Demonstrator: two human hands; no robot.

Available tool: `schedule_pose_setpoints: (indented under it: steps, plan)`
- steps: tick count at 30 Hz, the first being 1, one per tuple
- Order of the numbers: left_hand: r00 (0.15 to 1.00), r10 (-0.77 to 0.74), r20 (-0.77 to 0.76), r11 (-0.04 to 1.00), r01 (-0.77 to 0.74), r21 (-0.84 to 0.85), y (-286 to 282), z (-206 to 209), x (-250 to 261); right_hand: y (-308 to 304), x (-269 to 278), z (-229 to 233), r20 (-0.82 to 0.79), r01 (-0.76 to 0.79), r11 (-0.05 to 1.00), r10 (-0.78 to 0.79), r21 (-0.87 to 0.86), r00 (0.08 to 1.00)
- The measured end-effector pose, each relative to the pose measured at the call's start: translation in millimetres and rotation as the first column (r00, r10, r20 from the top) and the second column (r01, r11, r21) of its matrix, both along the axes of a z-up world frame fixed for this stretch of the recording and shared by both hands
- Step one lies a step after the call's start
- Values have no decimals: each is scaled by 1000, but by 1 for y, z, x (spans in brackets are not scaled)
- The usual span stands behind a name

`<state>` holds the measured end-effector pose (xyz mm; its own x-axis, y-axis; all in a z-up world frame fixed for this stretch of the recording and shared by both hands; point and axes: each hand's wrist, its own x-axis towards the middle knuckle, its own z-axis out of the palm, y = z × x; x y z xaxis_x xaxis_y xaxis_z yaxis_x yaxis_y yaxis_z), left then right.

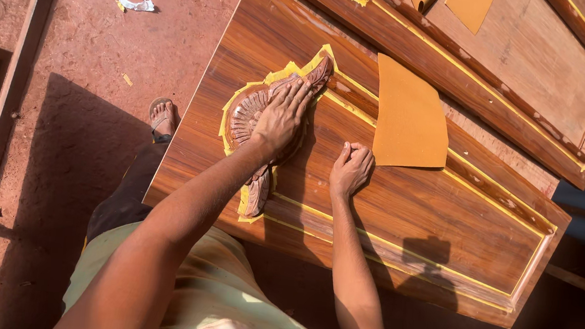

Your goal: The person sands a carved wooden panel using a sanding block. They focus on smoothing the intricate floral relief design and the flat surfaces of the wood, which is taped off with yellow masking tape.

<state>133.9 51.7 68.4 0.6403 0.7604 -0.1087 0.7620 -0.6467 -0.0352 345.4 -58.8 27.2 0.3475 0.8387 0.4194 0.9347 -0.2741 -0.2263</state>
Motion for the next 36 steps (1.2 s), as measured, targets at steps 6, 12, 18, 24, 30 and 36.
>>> schedule_pose_setpoints:
  steps: [6,12,18,24,30,36]
  plan:
    - [983,21,184,1000,-21,0,-50,-27,-43,0,-1,7,-36,34,998,-36,-58,999]
    - [995,79,-62,994,-74,75,-7,-20,-18,4,-3,1,-69,22,999,-25,-35,997]
    - [908,228,351,973,-221,-62,1,-40,-13,0,-1,-2,-16,8,1000,-9,-26,1000]
    - [934,179,309,983,-154,-103,-33,-48,-45,1,0,7,-44,72,989,-78,-129,996]
    - [984,143,103,989,-145,18,19,-16,3,4,-7,9,-39,40,997,-43,-65,998]
    - [998,54,37,998,-53,-24,-7,-28,-16,8,-5,5,-19,52,995,-54,-90,998]
